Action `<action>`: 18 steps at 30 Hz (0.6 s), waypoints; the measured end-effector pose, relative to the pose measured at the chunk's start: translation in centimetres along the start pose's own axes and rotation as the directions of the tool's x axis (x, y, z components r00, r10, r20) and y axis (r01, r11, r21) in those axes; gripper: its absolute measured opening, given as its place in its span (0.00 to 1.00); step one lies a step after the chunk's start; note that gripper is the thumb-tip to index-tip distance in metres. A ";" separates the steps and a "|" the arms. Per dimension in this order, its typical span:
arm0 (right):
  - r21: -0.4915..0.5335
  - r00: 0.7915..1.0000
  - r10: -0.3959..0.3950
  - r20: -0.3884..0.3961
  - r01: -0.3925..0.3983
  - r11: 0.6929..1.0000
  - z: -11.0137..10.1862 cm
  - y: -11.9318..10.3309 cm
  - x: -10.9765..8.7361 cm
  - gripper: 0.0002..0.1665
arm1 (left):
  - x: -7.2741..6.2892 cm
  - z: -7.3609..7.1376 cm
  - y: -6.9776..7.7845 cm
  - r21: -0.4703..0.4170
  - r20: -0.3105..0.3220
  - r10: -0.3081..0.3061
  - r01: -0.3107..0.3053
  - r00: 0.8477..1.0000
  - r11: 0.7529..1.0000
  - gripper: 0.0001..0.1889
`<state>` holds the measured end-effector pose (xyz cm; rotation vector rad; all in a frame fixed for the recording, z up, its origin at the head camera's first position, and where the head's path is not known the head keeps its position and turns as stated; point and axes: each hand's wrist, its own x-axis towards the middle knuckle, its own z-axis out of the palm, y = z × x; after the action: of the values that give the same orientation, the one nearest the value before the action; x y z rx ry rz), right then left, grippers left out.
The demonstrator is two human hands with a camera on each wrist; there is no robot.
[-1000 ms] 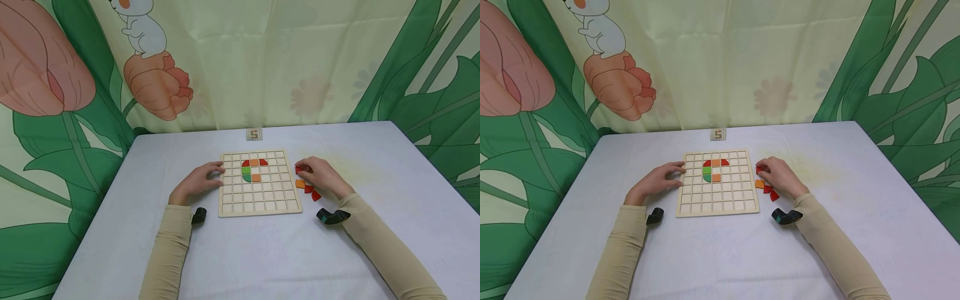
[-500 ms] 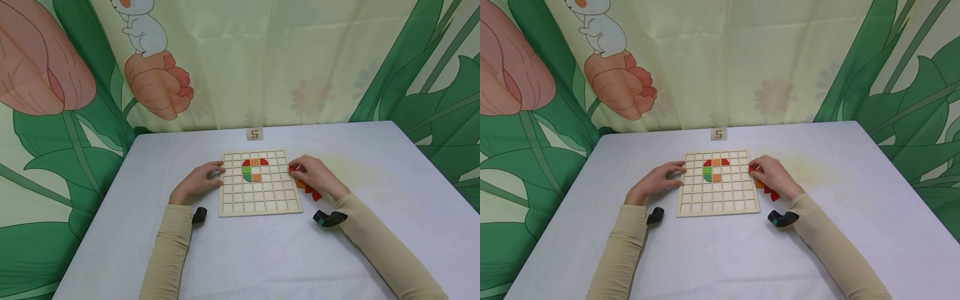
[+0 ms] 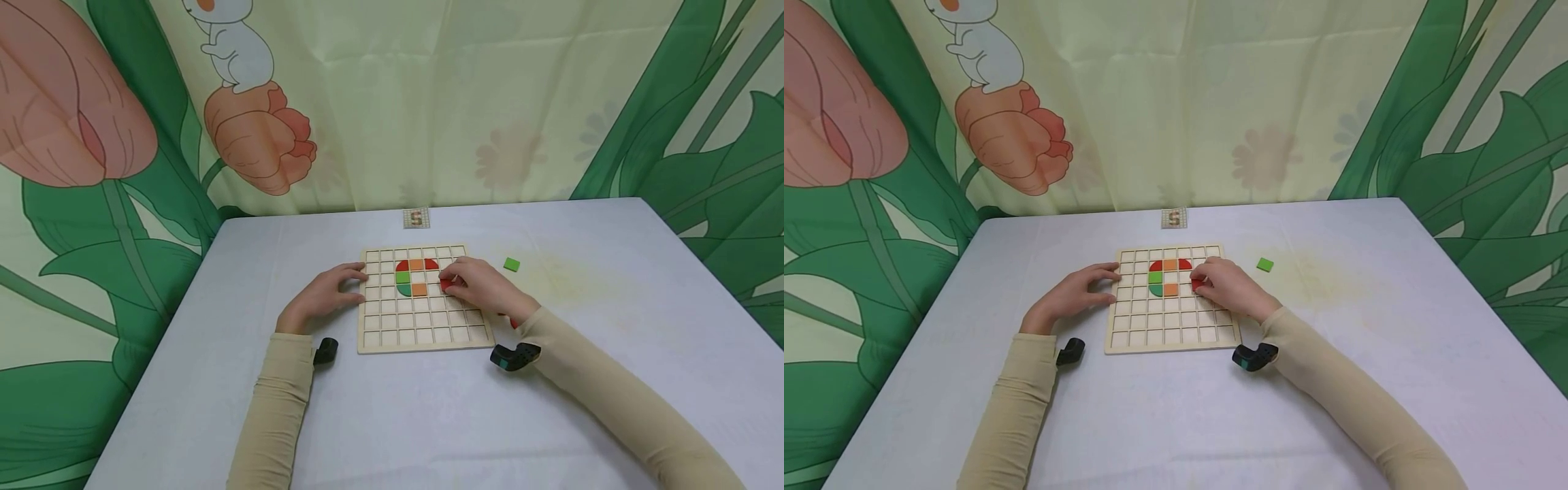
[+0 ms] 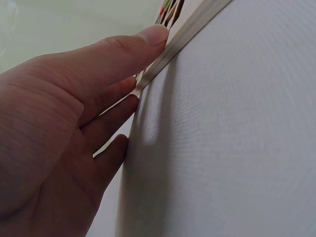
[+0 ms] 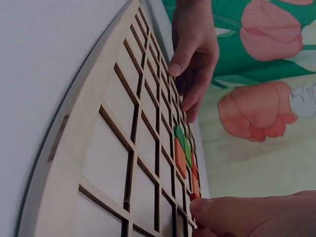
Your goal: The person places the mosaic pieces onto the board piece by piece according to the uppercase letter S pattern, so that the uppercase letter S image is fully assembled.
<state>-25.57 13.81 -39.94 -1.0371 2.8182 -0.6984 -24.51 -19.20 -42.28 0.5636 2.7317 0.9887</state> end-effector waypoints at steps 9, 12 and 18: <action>-0.040 1.000 -0.028 0.012 0.028 0.999 0.7 -0.6 1.0 0.14 | 0.0 -0.1 0.3 0.009 0.004 -0.011 0.011 1.000 1.000 0.24; -0.034 0.999 -0.033 0.011 0.034 0.999 0.9 -0.7 1.1 0.14 | 0.0 -0.1 0.3 0.005 0.004 -0.010 0.010 1.000 1.000 0.24; -0.015 1.000 -0.009 0.026 0.009 1.000 1.2 -1.0 1.3 0.14 | -0.1 -0.1 0.2 0.009 0.001 -0.001 0.001 1.000 1.000 0.23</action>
<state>-25.78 11.84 -40.44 -1.0541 2.8032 -0.6608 -24.37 -19.12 -42.07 0.5636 2.7366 0.9758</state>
